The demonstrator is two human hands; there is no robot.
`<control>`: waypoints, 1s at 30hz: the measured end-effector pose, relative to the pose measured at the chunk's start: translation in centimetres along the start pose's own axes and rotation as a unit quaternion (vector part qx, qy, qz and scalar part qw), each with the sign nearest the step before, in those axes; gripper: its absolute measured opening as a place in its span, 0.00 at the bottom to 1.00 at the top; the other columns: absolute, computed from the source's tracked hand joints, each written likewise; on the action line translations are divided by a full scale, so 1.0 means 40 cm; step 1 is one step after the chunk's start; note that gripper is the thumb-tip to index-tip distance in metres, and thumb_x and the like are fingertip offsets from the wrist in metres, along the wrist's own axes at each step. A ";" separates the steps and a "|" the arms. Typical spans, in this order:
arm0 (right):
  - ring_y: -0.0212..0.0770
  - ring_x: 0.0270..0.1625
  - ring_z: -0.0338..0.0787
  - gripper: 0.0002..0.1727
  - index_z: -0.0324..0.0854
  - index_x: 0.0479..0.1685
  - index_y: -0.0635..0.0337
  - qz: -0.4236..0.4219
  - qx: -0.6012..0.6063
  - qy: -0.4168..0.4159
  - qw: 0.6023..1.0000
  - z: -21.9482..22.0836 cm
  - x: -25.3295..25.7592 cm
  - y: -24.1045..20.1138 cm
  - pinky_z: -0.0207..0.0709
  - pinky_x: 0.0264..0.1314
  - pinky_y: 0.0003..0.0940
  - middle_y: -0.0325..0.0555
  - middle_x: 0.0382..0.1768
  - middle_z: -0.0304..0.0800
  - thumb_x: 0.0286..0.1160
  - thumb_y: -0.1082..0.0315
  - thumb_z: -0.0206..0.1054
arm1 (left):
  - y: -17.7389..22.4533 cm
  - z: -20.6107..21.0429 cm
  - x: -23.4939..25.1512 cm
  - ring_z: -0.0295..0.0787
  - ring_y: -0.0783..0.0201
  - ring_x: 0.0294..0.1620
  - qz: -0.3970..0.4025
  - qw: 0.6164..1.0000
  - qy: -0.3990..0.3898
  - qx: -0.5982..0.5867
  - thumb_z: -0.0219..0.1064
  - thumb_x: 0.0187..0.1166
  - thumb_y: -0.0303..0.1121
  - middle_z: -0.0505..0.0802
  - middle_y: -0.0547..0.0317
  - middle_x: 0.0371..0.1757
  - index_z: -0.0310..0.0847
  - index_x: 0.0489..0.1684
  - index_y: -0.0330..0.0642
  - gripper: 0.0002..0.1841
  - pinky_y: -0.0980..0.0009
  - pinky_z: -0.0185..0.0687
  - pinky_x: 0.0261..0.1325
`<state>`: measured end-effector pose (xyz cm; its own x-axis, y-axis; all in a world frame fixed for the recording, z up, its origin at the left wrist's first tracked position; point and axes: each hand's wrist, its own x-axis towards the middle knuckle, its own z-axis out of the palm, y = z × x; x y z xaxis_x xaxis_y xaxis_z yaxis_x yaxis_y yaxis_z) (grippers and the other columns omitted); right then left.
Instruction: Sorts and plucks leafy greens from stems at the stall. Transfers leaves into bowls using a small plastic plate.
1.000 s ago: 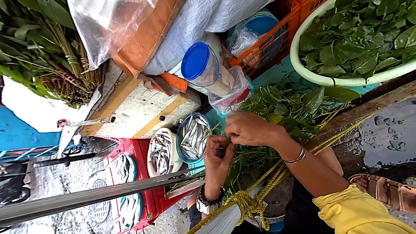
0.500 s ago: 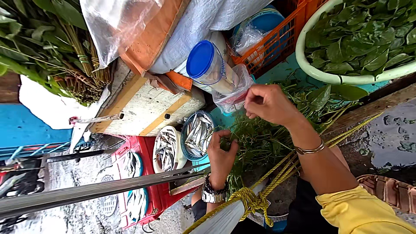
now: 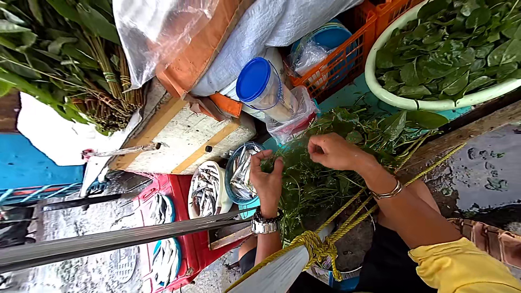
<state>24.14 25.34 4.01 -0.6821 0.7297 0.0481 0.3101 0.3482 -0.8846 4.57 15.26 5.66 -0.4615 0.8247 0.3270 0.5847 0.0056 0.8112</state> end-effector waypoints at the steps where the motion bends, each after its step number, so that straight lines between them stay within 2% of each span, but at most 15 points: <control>1: 0.52 0.41 0.90 0.05 0.85 0.41 0.60 0.009 -0.028 0.007 1.000 0.020 -0.002 0.012 0.83 0.44 0.59 0.51 0.37 0.89 0.78 0.67 0.70 | -0.002 0.001 -0.003 0.88 0.68 0.51 -0.004 1.000 0.000 0.001 0.75 0.70 0.26 0.90 0.58 0.52 0.83 0.54 0.41 0.15 0.68 0.87 0.51; 3: 0.57 0.46 0.90 0.13 0.86 0.44 0.61 0.035 -0.052 0.008 0.998 0.055 0.002 0.028 0.81 0.48 0.65 0.54 0.41 0.89 0.79 0.59 0.72 | -0.001 0.001 -0.011 0.88 0.68 0.50 -0.013 1.000 -0.003 0.012 0.75 0.70 0.26 0.90 0.58 0.51 0.84 0.52 0.41 0.14 0.68 0.86 0.49; 5: 0.58 0.48 0.91 0.19 0.85 0.47 0.62 0.050 -0.055 0.006 0.997 0.079 0.010 0.039 0.81 0.52 0.68 0.55 0.42 0.90 0.79 0.52 0.73 | 0.003 0.002 -0.020 0.88 0.68 0.46 -0.024 1.000 -0.009 0.016 0.75 0.71 0.27 0.91 0.58 0.49 0.84 0.52 0.42 0.13 0.68 0.86 0.46; 7: 0.60 0.49 0.91 0.21 0.86 0.48 0.63 0.055 -0.062 0.012 0.997 0.083 0.012 0.038 0.81 0.52 0.68 0.57 0.43 0.91 0.80 0.50 0.71 | 0.006 0.005 -0.029 0.89 0.68 0.42 -0.029 0.999 -0.010 0.009 0.75 0.71 0.27 0.91 0.59 0.47 0.84 0.52 0.42 0.13 0.69 0.86 0.42; 11: 0.59 0.47 0.91 0.15 0.86 0.44 0.62 0.036 -0.068 0.058 0.995 0.089 0.013 0.050 0.82 0.49 0.66 0.55 0.42 0.90 0.80 0.56 0.71 | 0.016 0.018 -0.045 0.89 0.69 0.41 -0.027 1.000 -0.009 -0.004 0.75 0.69 0.26 0.91 0.59 0.44 0.85 0.49 0.42 0.12 0.71 0.86 0.40; 14: 0.59 0.45 0.90 0.10 0.85 0.41 0.63 0.026 -0.081 0.074 0.994 0.089 0.018 0.053 0.82 0.44 0.64 0.56 0.41 0.89 0.75 0.64 0.73 | 0.017 0.023 -0.051 0.89 0.69 0.45 -0.021 1.000 -0.008 0.011 0.75 0.68 0.26 0.92 0.59 0.46 0.86 0.48 0.41 0.12 0.69 0.86 0.45; 17: 0.59 0.45 0.90 0.08 0.86 0.40 0.64 0.024 -0.109 0.060 0.992 0.080 0.010 0.044 0.81 0.43 0.64 0.57 0.41 0.89 0.73 0.66 0.73 | 0.009 0.007 -0.054 0.89 0.67 0.51 0.004 0.998 -0.022 0.058 0.75 0.68 0.28 0.92 0.58 0.49 0.86 0.49 0.41 0.12 0.66 0.86 0.53; 19: 0.59 0.44 0.91 0.06 0.86 0.39 0.62 0.018 -0.129 0.054 0.990 0.073 0.003 0.038 0.81 0.42 0.64 0.56 0.40 0.90 0.73 0.68 0.72 | -0.002 -0.011 -0.057 0.87 0.62 0.53 0.025 0.993 -0.042 0.111 0.76 0.69 0.30 0.90 0.54 0.52 0.88 0.48 0.41 0.12 0.61 0.84 0.55; 21: 0.59 0.44 0.91 0.05 0.87 0.38 0.60 0.019 -0.138 0.040 0.990 0.064 0.000 0.036 0.81 0.43 0.64 0.54 0.39 0.90 0.74 0.68 0.72 | -0.015 -0.026 -0.060 0.86 0.57 0.53 0.049 0.984 -0.061 0.160 0.78 0.68 0.33 0.88 0.51 0.52 0.90 0.45 0.42 0.11 0.57 0.84 0.53; 23: 0.59 0.46 0.91 0.05 0.88 0.38 0.59 0.038 -0.128 0.008 0.991 0.049 0.000 0.027 0.80 0.46 0.65 0.54 0.37 0.91 0.76 0.67 0.70 | -0.023 -0.037 -0.064 0.85 0.53 0.58 0.076 0.974 -0.082 0.195 0.78 0.68 0.34 0.88 0.49 0.56 0.91 0.41 0.43 0.09 0.53 0.84 0.58; 25: 0.59 0.47 0.90 0.07 0.88 0.38 0.63 0.070 -0.078 -0.022 0.994 0.033 0.002 0.017 0.79 0.52 0.65 0.56 0.37 0.91 0.78 0.68 0.69 | -0.027 -0.044 -0.066 0.81 0.48 0.63 0.099 0.967 -0.102 0.212 0.78 0.67 0.33 0.87 0.47 0.59 0.92 0.37 0.43 0.06 0.49 0.77 0.64; 26: 0.56 0.42 0.90 0.07 0.88 0.37 0.65 0.076 -0.037 -0.021 0.996 0.026 -0.002 0.017 0.81 0.49 0.60 0.56 0.34 0.90 0.77 0.70 0.70 | -0.026 -0.047 -0.065 0.81 0.45 0.64 0.107 0.964 -0.112 0.215 0.77 0.67 0.33 0.87 0.46 0.60 0.92 0.35 0.43 0.06 0.47 0.76 0.65; 27: 0.50 0.34 0.90 0.06 0.87 0.36 0.67 0.082 0.015 -0.016 0.996 0.018 -0.010 0.016 0.84 0.42 0.52 0.54 0.31 0.90 0.77 0.72 0.71 | -0.023 -0.048 -0.062 0.80 0.44 0.64 0.115 0.963 -0.121 0.213 0.77 0.67 0.32 0.88 0.45 0.60 0.92 0.34 0.42 0.05 0.45 0.75 0.66; 29: 0.37 0.22 0.84 0.04 0.84 0.33 0.68 0.108 0.173 0.003 0.979 0.007 -0.035 0.013 0.79 0.27 0.32 0.49 0.27 0.89 0.75 0.77 0.70 | -0.019 -0.051 -0.058 0.80 0.44 0.64 0.121 0.964 -0.135 0.193 0.77 0.67 0.31 0.88 0.46 0.59 0.92 0.33 0.41 0.05 0.46 0.74 0.67; 30: 0.33 0.20 0.83 0.04 0.84 0.31 0.67 0.118 0.250 0.019 0.961 0.006 -0.045 0.017 0.77 0.23 0.26 0.46 0.26 0.90 0.73 0.79 0.70 | -0.016 -0.052 -0.056 0.80 0.46 0.64 0.119 0.966 -0.141 0.179 0.77 0.67 0.30 0.88 0.46 0.58 0.92 0.34 0.40 0.05 0.47 0.75 0.67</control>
<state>25.44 24.13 3.21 -0.6045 0.7777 -0.1724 0.0903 -0.1482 -0.9848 3.85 12.23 5.40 -0.1136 0.9480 0.2973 0.8690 -0.0502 0.4923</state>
